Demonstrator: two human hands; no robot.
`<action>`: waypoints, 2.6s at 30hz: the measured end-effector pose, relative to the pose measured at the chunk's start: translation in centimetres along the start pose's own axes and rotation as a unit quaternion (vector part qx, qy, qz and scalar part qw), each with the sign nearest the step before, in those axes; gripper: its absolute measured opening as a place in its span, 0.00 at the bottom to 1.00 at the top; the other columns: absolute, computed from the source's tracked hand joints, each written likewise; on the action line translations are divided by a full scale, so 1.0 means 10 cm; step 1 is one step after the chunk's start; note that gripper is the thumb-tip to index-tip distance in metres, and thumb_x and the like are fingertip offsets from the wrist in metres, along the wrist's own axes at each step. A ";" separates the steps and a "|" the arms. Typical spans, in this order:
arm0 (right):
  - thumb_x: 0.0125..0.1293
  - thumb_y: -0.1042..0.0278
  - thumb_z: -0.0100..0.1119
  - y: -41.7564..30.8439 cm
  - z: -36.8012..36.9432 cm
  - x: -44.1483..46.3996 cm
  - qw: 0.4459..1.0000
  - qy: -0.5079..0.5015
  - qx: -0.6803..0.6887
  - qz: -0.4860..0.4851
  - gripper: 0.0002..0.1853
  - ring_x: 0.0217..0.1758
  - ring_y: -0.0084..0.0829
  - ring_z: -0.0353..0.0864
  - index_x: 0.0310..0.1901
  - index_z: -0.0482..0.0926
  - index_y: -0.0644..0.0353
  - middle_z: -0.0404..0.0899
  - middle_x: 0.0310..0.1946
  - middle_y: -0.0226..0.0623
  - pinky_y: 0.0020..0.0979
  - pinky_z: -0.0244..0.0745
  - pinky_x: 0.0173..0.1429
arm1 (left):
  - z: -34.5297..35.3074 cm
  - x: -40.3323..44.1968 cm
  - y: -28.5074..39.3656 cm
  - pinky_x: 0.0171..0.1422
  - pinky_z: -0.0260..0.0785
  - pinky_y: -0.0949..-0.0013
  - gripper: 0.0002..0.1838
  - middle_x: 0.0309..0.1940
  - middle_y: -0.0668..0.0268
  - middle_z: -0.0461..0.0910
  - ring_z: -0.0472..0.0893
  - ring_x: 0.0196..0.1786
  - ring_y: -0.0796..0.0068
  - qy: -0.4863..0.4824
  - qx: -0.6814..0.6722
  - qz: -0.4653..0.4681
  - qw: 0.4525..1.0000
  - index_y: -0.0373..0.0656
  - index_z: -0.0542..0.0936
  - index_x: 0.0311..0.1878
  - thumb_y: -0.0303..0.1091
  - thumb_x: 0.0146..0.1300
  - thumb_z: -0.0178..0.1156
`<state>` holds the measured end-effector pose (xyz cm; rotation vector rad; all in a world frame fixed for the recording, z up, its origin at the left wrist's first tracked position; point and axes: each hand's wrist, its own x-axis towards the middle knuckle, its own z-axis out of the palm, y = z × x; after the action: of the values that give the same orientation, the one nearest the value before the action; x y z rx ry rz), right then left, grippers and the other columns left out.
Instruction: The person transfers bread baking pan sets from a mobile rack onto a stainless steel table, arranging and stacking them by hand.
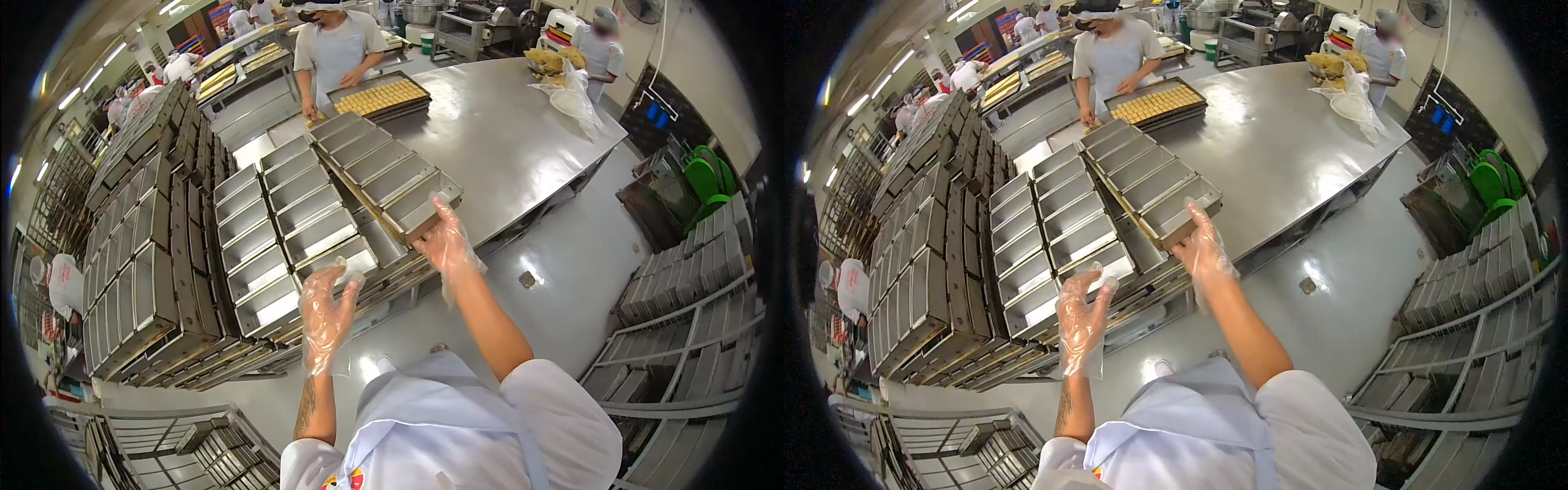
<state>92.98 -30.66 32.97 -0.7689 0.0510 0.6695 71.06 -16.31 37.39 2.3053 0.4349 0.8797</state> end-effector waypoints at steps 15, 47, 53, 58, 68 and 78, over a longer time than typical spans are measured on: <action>0.64 0.53 0.66 -0.55 -0.57 0.43 0.803 0.075 -0.554 -0.205 0.25 0.53 0.32 0.82 0.57 0.80 0.62 0.83 0.52 0.41 0.32 0.75 0.56 | 0.04 0.11 -0.27 0.53 0.74 0.56 0.19 0.44 0.55 0.83 0.83 0.48 0.53 -0.134 0.057 0.053 0.988 0.41 0.81 0.50 0.39 0.59 0.69; 0.58 0.59 0.58 -0.63 -0.29 0.55 0.618 -0.096 -0.741 -0.246 0.19 0.42 0.55 0.79 0.48 0.80 0.61 0.80 0.36 0.57 0.46 0.72 0.48 | 0.15 0.11 -0.55 0.43 0.77 0.59 0.22 0.36 0.59 0.84 0.83 0.38 0.55 -0.103 0.055 0.137 0.984 0.49 0.84 0.50 0.17 0.52 0.61; 0.58 0.60 0.62 -0.72 -0.18 0.53 0.638 -0.133 -0.726 -0.218 0.19 0.39 0.43 0.80 0.49 0.80 0.62 0.81 0.35 0.53 0.40 0.73 0.45 | 0.15 0.10 -0.47 0.41 0.77 0.58 0.21 0.34 0.60 0.84 0.83 0.37 0.56 -0.100 0.094 0.139 0.981 0.50 0.83 0.51 0.19 0.54 0.61; 0.63 0.53 0.65 -0.63 -0.38 0.62 0.772 -0.185 -0.586 -0.162 0.30 0.56 0.37 0.80 0.62 0.76 0.65 0.82 0.55 0.42 0.33 0.74 0.57 | 0.09 0.02 -0.36 0.46 0.78 0.60 0.18 0.40 0.57 0.84 0.83 0.43 0.56 -0.046 0.071 0.125 0.989 0.46 0.82 0.51 0.23 0.57 0.65; 0.69 0.44 0.58 -0.87 -1.14 -0.09 0.927 -0.102 -0.299 -0.201 0.37 0.67 0.42 0.71 0.73 0.62 0.55 0.65 0.70 0.43 0.43 0.71 0.66 | -0.52 -0.77 -0.18 0.58 0.75 0.63 0.18 0.52 0.57 0.83 0.83 0.51 0.62 0.101 -0.026 -0.079 0.991 0.43 0.83 0.55 0.29 0.61 0.66; 0.66 0.29 0.50 -0.39 0.35 -0.86 0.858 -0.463 0.202 -0.092 0.48 0.80 0.49 0.46 0.79 0.43 0.44 0.49 0.78 0.38 0.57 0.36 0.81 | 0.29 -0.83 0.67 0.64 0.72 0.59 0.35 0.59 0.53 0.77 0.77 0.61 0.55 -0.185 -0.116 -0.131 0.967 0.47 0.72 0.68 0.48 0.59 0.69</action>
<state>87.74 -35.04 40.33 0.0146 -0.7382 0.7544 67.57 -26.74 36.08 2.0718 0.4340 0.3399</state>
